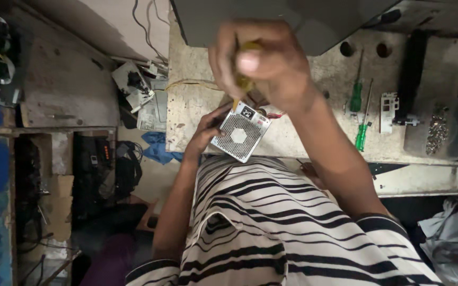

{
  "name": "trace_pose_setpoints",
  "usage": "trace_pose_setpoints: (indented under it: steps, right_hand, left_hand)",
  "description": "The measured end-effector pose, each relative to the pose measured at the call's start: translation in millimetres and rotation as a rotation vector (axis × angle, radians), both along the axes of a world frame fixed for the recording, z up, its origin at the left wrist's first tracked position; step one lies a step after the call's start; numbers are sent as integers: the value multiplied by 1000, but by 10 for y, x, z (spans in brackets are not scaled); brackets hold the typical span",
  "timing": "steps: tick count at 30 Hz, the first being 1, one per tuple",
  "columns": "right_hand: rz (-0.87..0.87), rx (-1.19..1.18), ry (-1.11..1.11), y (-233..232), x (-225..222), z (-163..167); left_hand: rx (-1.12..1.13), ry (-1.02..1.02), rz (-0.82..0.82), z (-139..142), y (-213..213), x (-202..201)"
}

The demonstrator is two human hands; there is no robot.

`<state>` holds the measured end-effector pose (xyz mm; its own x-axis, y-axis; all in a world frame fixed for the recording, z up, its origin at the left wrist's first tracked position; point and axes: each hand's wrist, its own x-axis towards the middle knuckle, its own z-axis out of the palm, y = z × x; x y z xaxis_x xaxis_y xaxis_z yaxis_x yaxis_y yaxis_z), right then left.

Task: The person uses a yellow screwdriver to repeatedly tap and pry at the casing of a small white power supply unit on a cluttered workbench. The person holds the unit with one hand while applying the tool with the other, focusing on the edges and seams of the casing.

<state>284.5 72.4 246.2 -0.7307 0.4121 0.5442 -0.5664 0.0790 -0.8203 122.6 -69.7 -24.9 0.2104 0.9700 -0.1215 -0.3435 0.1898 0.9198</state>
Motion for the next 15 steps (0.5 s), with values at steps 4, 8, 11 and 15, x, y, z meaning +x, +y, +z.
trace_pose_setpoints:
  steps: [4,8,11,15]
  right_hand:
    - [-571,40,-122,-461,-94,190]
    - [-571,-24,16,-527,-158,169]
    - [-201,-86,35,-236,-97,85]
    - [275,-127,48,56,-17,36]
  left_hand:
    - [9,5,13,-7,-10,-6]
    - [42,24,17,-51,-38,-14]
    - [25,28,43,-104,-46,4]
    - [10,-13,58,-118,-31,26]
